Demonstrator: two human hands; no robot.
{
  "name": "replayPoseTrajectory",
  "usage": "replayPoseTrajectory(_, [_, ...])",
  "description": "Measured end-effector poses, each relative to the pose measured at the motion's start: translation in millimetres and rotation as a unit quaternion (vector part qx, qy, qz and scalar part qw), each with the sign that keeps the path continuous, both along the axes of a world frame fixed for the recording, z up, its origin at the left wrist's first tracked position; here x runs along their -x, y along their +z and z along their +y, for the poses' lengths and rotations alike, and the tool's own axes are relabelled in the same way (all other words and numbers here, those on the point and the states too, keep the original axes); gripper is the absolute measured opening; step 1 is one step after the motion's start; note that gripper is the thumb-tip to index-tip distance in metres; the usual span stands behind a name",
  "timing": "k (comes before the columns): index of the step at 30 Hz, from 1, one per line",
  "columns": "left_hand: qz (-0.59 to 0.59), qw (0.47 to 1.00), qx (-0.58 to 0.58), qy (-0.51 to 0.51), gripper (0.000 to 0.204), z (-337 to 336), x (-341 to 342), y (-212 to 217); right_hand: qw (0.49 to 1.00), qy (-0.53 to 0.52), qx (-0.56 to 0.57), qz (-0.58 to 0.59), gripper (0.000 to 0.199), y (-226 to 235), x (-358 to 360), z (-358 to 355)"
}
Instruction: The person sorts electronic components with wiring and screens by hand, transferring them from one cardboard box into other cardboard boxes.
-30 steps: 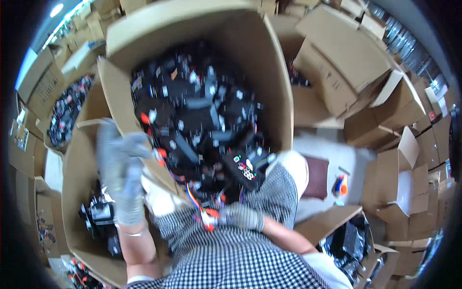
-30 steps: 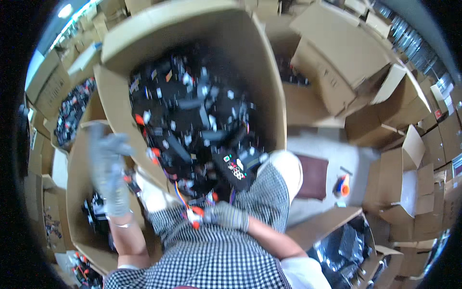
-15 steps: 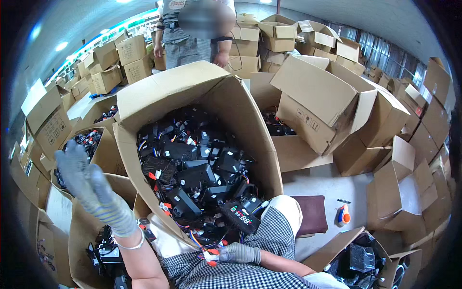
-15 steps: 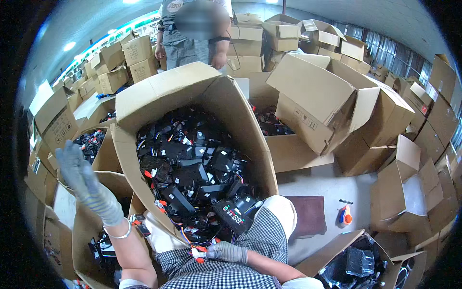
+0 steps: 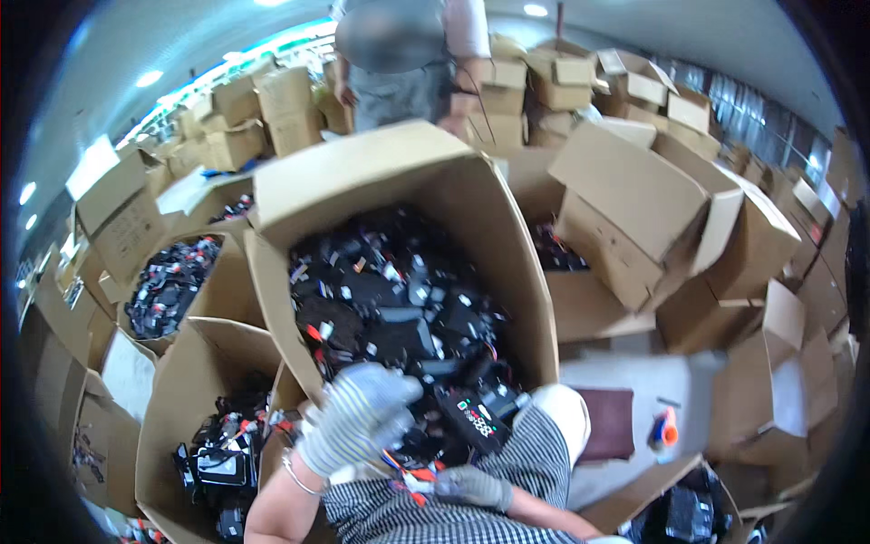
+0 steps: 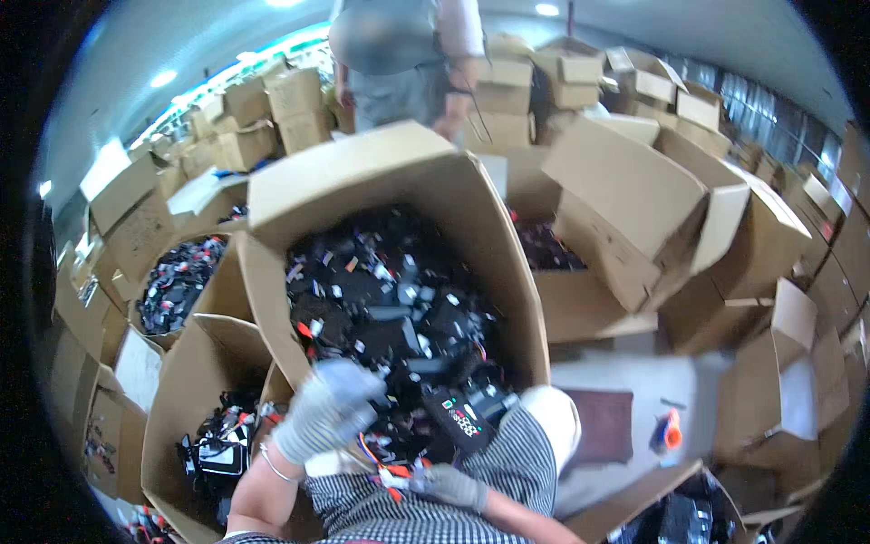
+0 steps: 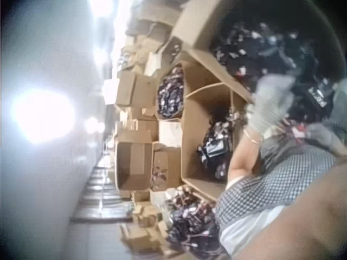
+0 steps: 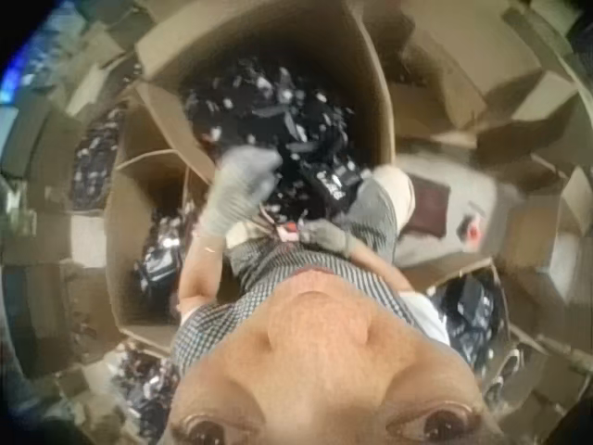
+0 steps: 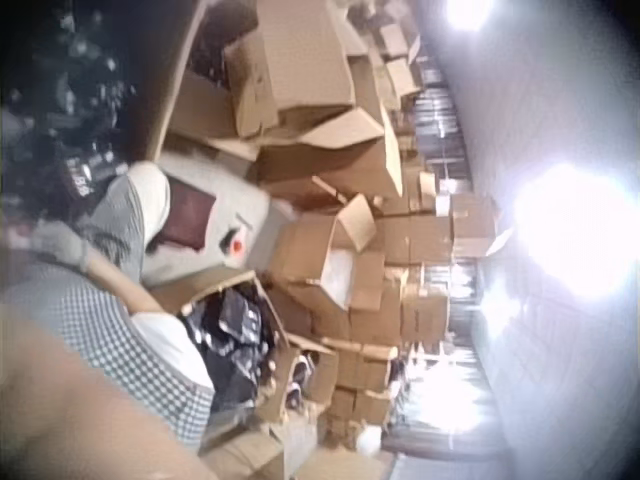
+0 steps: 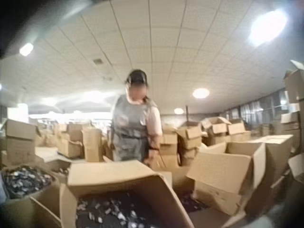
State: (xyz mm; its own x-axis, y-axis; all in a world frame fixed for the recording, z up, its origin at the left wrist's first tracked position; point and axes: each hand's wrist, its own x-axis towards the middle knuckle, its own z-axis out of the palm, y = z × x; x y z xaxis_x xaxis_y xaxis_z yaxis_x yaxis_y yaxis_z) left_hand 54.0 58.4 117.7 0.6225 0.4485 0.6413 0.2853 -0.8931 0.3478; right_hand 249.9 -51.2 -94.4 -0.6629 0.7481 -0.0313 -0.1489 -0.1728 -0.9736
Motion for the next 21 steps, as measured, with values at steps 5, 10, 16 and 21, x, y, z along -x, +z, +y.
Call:
replayPoseTrajectory(5, [0.227, 0.97, 0.061, -0.062, 0.045, -28.0, 40.1, -70.8, 0.975, -0.024, 0.18, 0.125, 0.027, -7.0, 12.1, -5.0])
replayPoseTrajectory(10, [0.248, 0.943, 0.206, -0.078, 0.049, -46.7, 41.6, -89.5, 0.989, -0.073, 0.084, -0.097, 0.032, 68.1, 5.0, -6.0])
replayPoseTrajectory(16, [0.236, 0.946, 0.208, -0.082, 0.045, -45.9, 40.6, -98.0, 0.992, -0.098, 0.066, -0.036, 0.027, 74.0, 10.5, -8.8])
replayPoseTrajectory(21, [0.222, 0.945, 0.224, -0.084, 0.043, -48.3, 39.4, -95.0, 0.99, -0.084, 0.112, 0.015, 0.023, 18.1, 8.9, 0.4])
